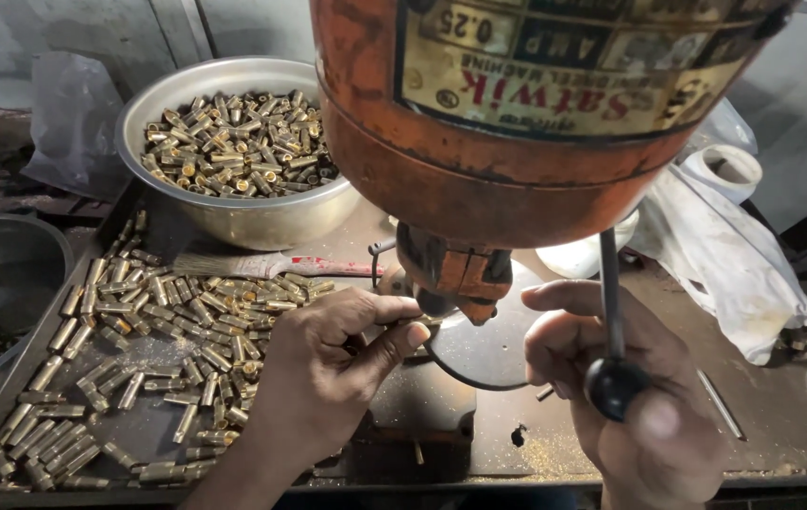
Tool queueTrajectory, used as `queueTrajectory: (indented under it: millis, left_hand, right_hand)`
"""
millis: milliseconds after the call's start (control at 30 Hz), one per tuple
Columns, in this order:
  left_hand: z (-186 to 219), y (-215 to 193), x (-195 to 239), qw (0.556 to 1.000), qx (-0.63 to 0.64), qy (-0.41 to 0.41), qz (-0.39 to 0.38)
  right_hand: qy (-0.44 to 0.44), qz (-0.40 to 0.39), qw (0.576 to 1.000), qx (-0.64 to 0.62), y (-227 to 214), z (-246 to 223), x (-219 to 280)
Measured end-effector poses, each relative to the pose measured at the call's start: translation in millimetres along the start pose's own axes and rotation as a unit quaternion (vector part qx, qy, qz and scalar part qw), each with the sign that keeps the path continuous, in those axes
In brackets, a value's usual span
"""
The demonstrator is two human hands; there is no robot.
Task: Operating a benchtop drill press to machine small brass cylindrical components.
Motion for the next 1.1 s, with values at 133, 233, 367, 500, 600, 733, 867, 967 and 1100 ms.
queueTrajectory:
  millis: [133,233,367,500,600,733,867,967,1100]
  left_hand:
    - [0.3,1.3,-0.9,1.000,0.015,0.017,-0.011]
    - [-0.2,1.1,-1.5,0.999,0.026,0.008,-0.017]
    - [-2.2,1.4,-2.5,0.999,0.030,-0.015,-0.025]
    - [0.3,-0.6,-2.9,0.999,0.026,-0.013,-0.024]
    - [4.7,-1.7,-2.6,1.000,0.009,0.015,-0.022]
    - [4.6,-1.4,-1.4,1.000,-0.004,0.020,-0.019]
    - [-4.5,-0.4,2.0,0.999,0.034,-0.008,-0.007]
    - [14.0,-10.1,9.7,0.990,-0.034,0.135,0.013]
    - [-47.5,-22.9,14.4,0.983,0.097,-0.154,-0.012]
  right_hand:
    - [-0.020,-0.004,0.999,-0.033,-3.1,4.7,1.2]
    - [-0.020,0.009,0.999,-0.031,-4.1,6.0,0.8]
    - [-0.027,0.019,0.999,-0.030,-2.0,4.1,0.8]
    - [-0.030,0.022,0.999,-0.022,-1.2,4.4,0.5]
    - [-0.018,0.044,0.999,-0.003,-1.1,4.2,0.7]
    - [-0.028,0.017,0.999,0.024,3.5,-2.7,-0.7]
    - [-0.017,0.027,0.999,0.030,-0.8,3.5,2.8]
    - [0.034,0.070,0.993,0.087,-2.6,4.5,2.1]
    - [0.034,0.061,0.994,0.079,-2.0,5.1,3.0]
Point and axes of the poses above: each hand's wrist, its own x-axis away from the middle knuckle, its own y-axis out of the palm, z = x × y, the point moved 7 cm from there along -x, towards the middle knuckle, and after that the axes turned 8 degrees about -z, right-handed, at the moved point
